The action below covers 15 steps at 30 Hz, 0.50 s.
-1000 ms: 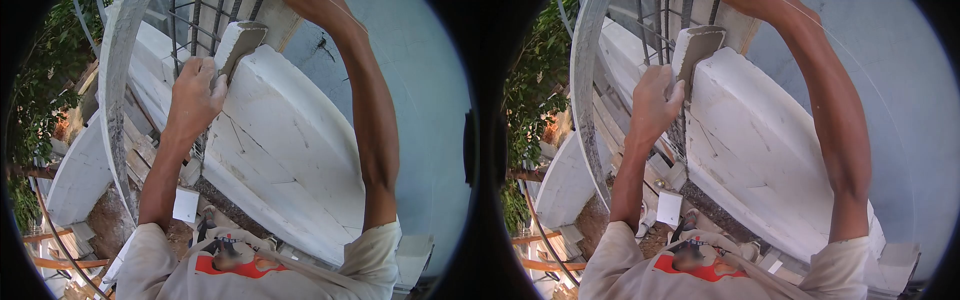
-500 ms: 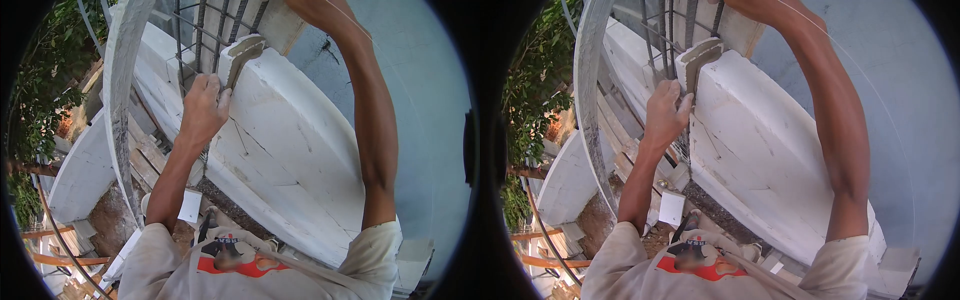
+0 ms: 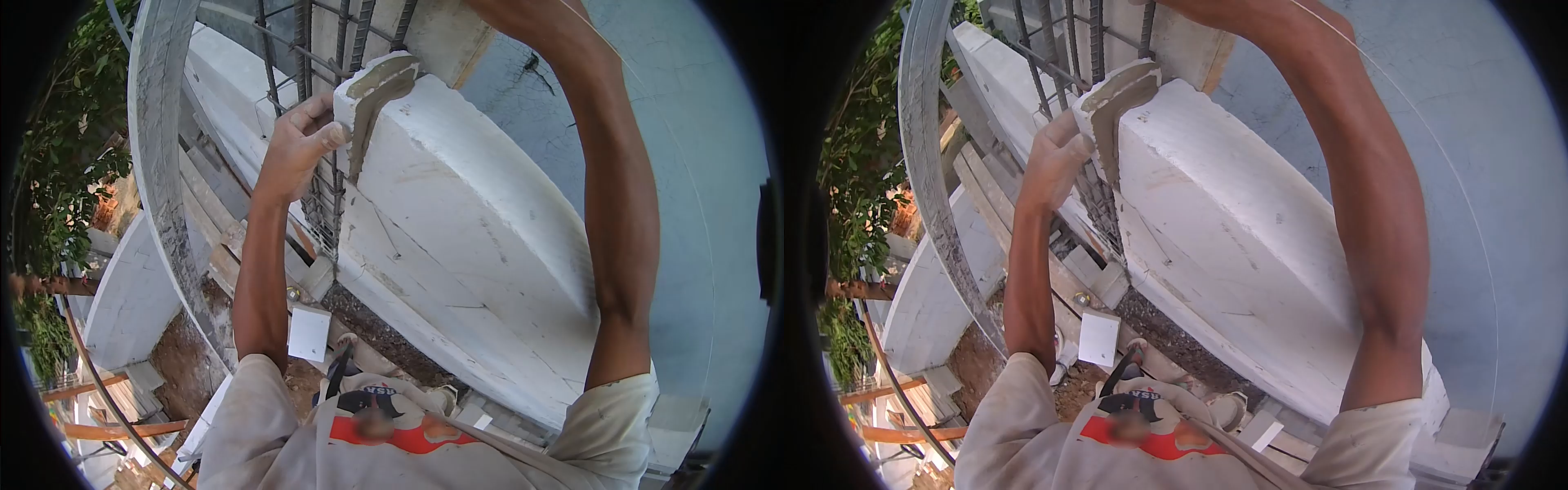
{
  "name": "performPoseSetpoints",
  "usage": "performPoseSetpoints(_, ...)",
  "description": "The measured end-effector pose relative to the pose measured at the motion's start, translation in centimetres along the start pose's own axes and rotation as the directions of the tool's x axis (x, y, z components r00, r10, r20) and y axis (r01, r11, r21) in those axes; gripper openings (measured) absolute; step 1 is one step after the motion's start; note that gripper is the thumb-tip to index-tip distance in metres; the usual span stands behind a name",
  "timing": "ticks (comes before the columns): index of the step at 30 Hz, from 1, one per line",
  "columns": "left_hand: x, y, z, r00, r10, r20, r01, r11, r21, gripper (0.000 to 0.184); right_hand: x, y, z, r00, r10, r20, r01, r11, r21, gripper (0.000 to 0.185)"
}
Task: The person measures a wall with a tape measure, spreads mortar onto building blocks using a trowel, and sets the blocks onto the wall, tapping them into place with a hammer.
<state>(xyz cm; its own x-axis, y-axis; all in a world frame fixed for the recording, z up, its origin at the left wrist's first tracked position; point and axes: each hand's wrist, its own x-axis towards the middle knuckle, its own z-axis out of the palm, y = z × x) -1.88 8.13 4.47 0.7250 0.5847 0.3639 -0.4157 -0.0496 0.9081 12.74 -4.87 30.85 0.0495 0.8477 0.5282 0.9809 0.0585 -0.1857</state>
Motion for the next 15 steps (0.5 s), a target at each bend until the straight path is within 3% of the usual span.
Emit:
performPoseSetpoints(2,0.6,-0.7,-0.1,1.0,-0.004,0.021,0.007,0.992,-0.124,0.076,0.0,0.1,0.0,1.0,-0.003,-0.019,0.003,1.0,-0.001,0.033)
performPoseSetpoints(4,0.9,-0.7,-0.7,0.998,-0.004,0.059,0.009,0.996,-0.091,0.072,0.0,0.9,0.3,0.999,-0.006,-0.031,0.006,1.0,0.003,0.033)
performPoseSetpoints(6,1.2,-0.7,-0.9,0.996,-0.002,0.09,0.006,0.999,-0.05,0.068,0.5,2.9,1.4,0.983,-0.167,-0.081,0.174,0.982,0.078,0.033)
performPoseSetpoints(7,1.5,-1.0,-0.9,0.996,-0.002,0.092,0.006,0.999,-0.046,0.066,0.6,3.7,1.9,0.982,-0.169,-0.081,0.175,0.981,0.078,0.033)
performPoseSetpoints(10,1.5,-0.5,-0.7,0.996,-0.016,0.083,0.018,1.0,-0.019,0.064,0.5,3.6,1.9,0.963,-0.187,-0.194,0.141,0.963,-0.228,0.034)
performPoseSetpoints(12,1.3,-0.2,-0.1,0.998,-0.03,0.063,0.03,1.0,-0.002,0.065,-0.2,0.7,0.5,1.0,0.004,-0.026,-0.001,0.994,0.107,0.034)
performPoseSetpoints(15,1.3,-0.1,0.9,0.994,-0.104,-0.018,0.097,0.971,-0.218,0.064,-0.3,-0.8,0.0,0.998,0.064,0.001,-0.064,0.995,0.077,0.033)
